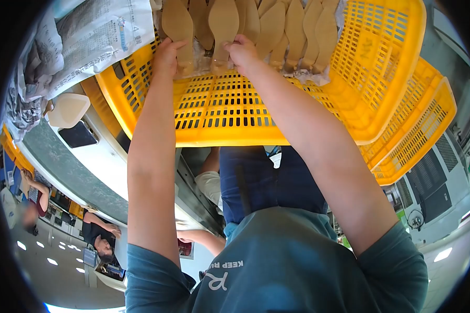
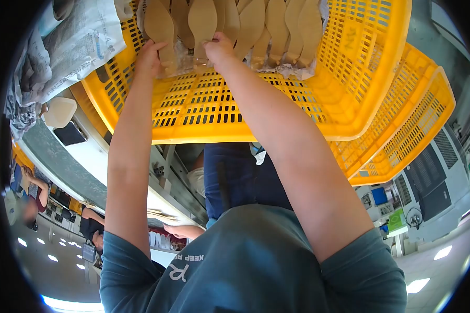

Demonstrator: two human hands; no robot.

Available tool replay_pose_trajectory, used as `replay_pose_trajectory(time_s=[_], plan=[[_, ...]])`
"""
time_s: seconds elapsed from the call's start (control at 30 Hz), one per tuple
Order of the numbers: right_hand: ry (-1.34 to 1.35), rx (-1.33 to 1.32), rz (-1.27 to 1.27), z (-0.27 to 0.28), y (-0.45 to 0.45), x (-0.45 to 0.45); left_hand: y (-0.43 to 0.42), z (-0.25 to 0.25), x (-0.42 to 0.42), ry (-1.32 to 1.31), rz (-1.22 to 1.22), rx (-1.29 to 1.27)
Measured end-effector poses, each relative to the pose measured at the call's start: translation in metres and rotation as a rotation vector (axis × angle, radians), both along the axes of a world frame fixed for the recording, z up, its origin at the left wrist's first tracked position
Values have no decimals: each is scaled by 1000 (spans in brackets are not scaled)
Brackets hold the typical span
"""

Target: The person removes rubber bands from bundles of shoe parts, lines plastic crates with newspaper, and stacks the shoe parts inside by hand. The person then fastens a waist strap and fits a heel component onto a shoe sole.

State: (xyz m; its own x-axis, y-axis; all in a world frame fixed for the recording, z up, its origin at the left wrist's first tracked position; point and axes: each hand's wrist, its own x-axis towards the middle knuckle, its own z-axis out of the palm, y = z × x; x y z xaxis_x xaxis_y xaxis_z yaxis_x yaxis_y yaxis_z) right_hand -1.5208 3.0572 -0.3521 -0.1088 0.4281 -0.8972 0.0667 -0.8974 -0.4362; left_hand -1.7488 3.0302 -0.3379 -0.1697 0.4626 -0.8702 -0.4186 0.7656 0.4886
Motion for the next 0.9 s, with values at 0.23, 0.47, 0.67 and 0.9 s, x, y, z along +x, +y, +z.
replay_pose_trajectory(time_s=[0.23, 0.47, 0.67, 0.9], plan=[[168, -174, -198, -5, -7, -16, -22, -30, -8, 162, -152, -47], [97, -310, 183, -12, -18, -20, -12, -39, 1, 680, -637, -216], [-383, 268, 1223, 1, 4, 5, 26, 77, 41, 753, -887, 3], [485, 266, 771, 94, 36, 8, -69, 288, 106, 721, -134, 698]])
